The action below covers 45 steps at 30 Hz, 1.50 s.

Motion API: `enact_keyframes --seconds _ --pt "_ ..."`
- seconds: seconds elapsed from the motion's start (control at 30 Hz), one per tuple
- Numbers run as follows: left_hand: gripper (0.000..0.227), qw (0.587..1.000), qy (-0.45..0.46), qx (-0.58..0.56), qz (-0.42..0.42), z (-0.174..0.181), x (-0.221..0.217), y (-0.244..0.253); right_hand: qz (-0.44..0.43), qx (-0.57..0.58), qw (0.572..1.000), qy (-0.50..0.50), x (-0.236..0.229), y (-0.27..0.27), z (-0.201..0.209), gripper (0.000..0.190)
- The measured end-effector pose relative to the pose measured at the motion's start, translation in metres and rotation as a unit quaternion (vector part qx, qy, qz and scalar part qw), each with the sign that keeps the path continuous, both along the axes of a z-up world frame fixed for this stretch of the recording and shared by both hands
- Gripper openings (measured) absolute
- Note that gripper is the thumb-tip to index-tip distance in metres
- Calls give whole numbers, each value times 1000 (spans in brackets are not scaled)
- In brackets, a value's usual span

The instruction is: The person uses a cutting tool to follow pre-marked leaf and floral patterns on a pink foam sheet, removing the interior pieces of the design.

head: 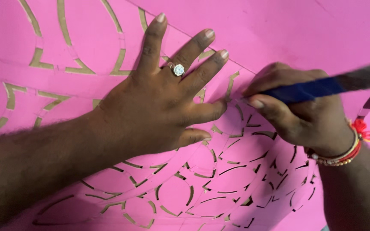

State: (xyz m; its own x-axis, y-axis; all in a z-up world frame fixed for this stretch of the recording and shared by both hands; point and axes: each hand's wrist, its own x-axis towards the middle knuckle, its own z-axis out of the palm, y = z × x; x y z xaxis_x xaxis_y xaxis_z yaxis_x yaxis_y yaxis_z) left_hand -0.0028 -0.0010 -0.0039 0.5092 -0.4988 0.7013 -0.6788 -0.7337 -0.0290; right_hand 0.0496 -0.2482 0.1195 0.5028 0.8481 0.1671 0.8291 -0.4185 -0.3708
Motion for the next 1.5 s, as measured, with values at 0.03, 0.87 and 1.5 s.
enact_keyframes --seconds 0.03,0.87,1.5 --pt "59 1000 -4 -5 -1 0 0 0 -1 38 999 34 -1 -3 -2 19" --pt "74 989 32 118 83 21 -10 -30 -267 388 881 29 -141 -125 -182 35" --pt "61 985 0 86 151 40 20 -31 -500 407 762 58 -173 -191 -234 42"
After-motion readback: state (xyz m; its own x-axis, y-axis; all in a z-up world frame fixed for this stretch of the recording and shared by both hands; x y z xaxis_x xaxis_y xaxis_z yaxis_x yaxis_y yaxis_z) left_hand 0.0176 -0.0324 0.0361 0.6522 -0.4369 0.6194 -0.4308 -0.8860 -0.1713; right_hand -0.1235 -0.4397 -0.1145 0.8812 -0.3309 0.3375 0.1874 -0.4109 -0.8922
